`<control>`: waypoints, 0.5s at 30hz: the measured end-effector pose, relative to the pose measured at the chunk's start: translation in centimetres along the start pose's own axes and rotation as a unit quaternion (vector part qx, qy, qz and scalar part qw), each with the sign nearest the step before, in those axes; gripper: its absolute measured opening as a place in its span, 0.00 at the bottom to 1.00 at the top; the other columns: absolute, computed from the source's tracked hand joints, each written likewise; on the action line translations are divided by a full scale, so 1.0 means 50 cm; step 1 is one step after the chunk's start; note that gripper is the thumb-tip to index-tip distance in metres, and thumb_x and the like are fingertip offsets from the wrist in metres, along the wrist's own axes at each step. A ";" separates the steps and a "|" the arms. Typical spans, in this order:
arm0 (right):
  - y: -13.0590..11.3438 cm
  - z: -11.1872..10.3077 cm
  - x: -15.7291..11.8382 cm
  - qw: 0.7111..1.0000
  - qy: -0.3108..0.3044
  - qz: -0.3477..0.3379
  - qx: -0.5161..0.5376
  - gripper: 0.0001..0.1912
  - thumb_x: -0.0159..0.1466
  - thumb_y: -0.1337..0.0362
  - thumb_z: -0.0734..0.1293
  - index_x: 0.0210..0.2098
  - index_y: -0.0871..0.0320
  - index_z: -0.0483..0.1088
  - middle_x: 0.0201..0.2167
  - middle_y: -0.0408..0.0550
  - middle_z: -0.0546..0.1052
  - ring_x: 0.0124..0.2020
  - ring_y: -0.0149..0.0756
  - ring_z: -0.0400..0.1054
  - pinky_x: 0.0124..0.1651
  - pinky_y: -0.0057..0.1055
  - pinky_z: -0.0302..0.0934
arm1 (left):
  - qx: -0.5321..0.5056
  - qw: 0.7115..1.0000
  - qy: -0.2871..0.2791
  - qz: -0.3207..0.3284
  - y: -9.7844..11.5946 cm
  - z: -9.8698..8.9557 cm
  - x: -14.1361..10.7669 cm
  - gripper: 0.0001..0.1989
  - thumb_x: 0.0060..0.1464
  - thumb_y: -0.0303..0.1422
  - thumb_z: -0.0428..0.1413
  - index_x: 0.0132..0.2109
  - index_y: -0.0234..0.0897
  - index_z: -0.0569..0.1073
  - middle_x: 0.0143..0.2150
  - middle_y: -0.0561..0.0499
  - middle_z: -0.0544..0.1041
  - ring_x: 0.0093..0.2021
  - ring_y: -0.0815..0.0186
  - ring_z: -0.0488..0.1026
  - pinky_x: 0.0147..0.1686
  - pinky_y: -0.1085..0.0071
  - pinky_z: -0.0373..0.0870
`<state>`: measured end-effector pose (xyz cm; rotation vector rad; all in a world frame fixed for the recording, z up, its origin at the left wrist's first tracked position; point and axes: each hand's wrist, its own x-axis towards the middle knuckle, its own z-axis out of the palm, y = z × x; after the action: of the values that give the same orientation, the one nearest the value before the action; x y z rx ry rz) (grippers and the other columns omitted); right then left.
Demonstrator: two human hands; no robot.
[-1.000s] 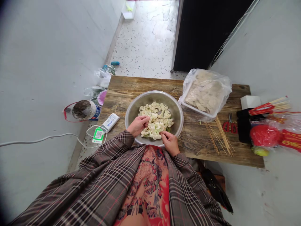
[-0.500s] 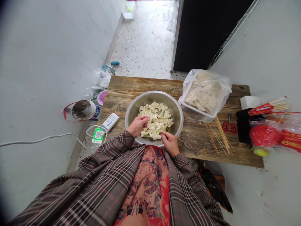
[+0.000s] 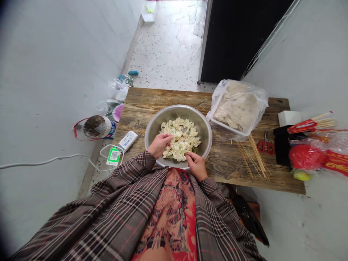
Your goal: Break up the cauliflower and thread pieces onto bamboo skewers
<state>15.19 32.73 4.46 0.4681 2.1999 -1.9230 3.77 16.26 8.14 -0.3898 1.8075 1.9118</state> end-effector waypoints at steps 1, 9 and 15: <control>0.001 0.000 0.000 1.000 0.000 0.000 -0.002 0.18 0.60 0.54 0.63 0.36 0.62 0.77 0.16 0.39 0.65 0.18 0.28 0.56 0.23 0.26 0.52 | 0.003 1.000 0.002 0.004 -0.001 -0.001 0.001 0.09 0.41 0.33 0.61 0.26 0.32 0.71 0.19 0.57 0.65 0.20 0.76 0.57 0.23 0.75 0.57; -0.008 0.004 0.000 1.000 0.008 -0.014 -0.024 0.18 0.60 0.54 0.64 0.36 0.61 0.77 0.17 0.41 0.68 0.19 0.29 0.57 0.24 0.26 0.53 | 0.015 1.000 -0.005 -0.008 -0.004 -0.001 0.005 0.07 0.39 0.31 0.61 0.24 0.31 0.72 0.21 0.54 0.68 0.21 0.75 0.61 0.23 0.75 0.60; -0.021 0.010 0.006 1.000 0.008 -0.018 -0.007 0.17 0.60 0.54 0.63 0.36 0.62 0.77 0.16 0.40 0.67 0.18 0.28 0.58 0.23 0.26 0.53 | 0.013 0.999 -0.022 -0.033 -0.008 0.008 -0.002 0.07 0.38 0.31 0.61 0.24 0.31 0.72 0.21 0.54 0.68 0.21 0.76 0.60 0.23 0.76 0.58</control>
<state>14.47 32.16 5.28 0.4459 2.2443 -1.9264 4.11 16.63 7.88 -0.3903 1.7680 1.8371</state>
